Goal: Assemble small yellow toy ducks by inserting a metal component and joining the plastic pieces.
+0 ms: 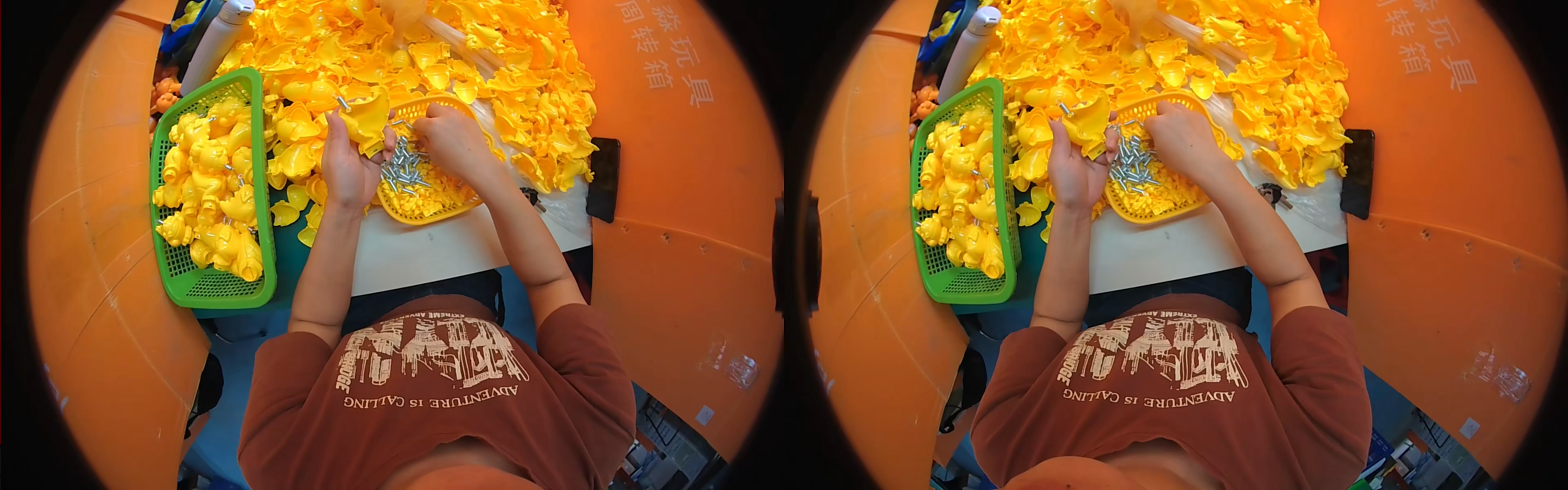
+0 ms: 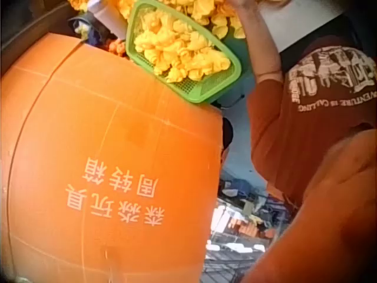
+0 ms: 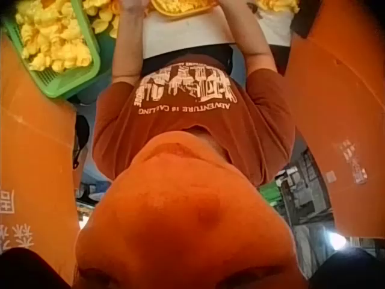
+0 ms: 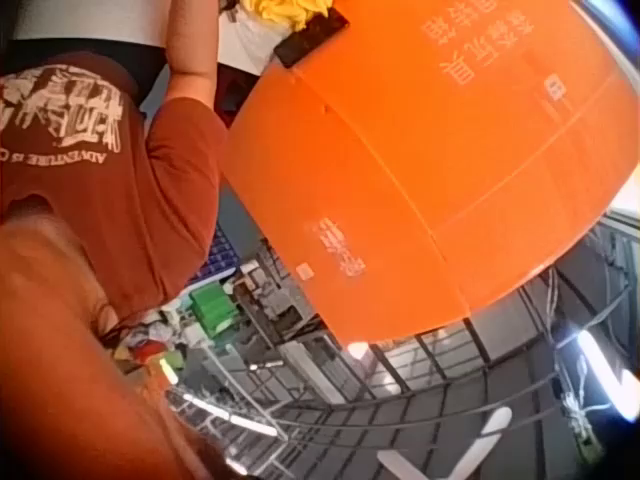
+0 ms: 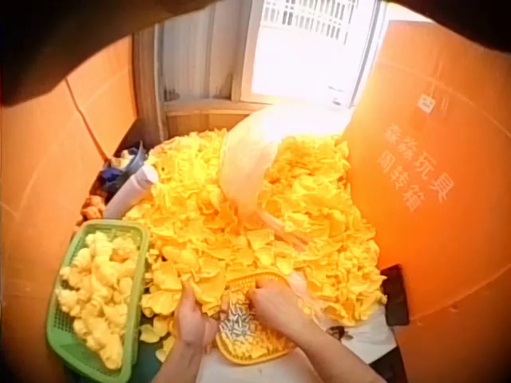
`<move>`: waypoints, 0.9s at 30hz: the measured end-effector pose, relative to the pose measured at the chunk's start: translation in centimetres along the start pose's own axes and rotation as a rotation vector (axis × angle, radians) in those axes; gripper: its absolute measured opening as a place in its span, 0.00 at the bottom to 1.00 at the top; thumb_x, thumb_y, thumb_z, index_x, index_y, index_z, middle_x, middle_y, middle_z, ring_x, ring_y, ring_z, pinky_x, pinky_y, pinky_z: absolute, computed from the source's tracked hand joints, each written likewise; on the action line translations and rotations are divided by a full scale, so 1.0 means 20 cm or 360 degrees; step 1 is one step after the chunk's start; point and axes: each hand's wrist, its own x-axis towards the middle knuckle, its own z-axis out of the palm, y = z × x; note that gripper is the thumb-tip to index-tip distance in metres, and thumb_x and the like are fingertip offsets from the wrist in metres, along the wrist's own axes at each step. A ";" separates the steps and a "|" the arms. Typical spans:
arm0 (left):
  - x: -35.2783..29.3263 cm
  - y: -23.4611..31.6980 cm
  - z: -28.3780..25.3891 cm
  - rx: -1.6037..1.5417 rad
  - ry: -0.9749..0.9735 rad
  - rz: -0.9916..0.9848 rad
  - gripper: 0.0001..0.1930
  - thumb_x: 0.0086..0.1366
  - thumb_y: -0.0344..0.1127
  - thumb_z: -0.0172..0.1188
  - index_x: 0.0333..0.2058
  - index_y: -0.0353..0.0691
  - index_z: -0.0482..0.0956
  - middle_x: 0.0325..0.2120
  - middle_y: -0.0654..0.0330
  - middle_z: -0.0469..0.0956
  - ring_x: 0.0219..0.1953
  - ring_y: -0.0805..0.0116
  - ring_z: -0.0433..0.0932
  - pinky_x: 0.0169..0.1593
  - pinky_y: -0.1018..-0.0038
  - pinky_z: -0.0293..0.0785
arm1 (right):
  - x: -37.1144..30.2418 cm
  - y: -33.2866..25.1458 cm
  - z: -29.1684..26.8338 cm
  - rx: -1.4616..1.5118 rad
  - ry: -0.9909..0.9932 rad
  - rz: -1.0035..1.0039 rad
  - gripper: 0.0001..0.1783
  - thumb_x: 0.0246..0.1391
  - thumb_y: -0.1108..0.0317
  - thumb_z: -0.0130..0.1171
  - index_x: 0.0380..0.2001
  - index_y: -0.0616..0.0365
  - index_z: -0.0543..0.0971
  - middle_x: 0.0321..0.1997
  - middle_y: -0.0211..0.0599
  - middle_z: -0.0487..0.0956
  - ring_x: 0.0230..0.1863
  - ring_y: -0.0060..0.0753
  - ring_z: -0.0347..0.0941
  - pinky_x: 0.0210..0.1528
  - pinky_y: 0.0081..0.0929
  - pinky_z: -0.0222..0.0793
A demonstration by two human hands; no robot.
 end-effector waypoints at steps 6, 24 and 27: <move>-0.05 0.09 -0.13 0.0142 0.0349 0.0403 0.27 0.68 0.56 0.29 0.46 0.37 0.65 0.37 0.54 0.73 0.26 0.68 0.70 0.27 0.75 0.65 | -0.01 -0.01 -0.07 -0.0245 -0.0092 0.0065 0.06 0.42 0.69 0.57 0.26 0.57 0.78 0.29 0.37 0.74 0.35 0.41 0.72 0.36 0.34 0.69; -0.06 0.10 -0.11 -0.0151 0.0194 0.0135 0.25 0.69 0.54 0.30 0.47 0.39 0.64 0.35 0.54 0.73 0.30 0.67 0.74 0.31 0.74 0.72 | 0.51 -0.09 -0.21 0.0537 0.0181 0.0140 0.13 0.45 0.64 0.63 0.33 0.58 0.77 0.25 0.33 0.77 0.24 0.22 0.72 0.26 0.23 0.67; -0.06 0.11 -0.10 -0.0161 0.0126 0.0032 0.25 0.69 0.53 0.30 0.49 0.37 0.63 0.38 0.53 0.73 0.34 0.64 0.76 0.35 0.70 0.74 | 0.29 -0.15 -0.27 0.2389 -0.0092 -0.0071 0.16 0.47 0.76 0.58 0.41 0.62 0.72 0.30 0.30 0.76 0.23 0.15 0.70 0.23 0.14 0.65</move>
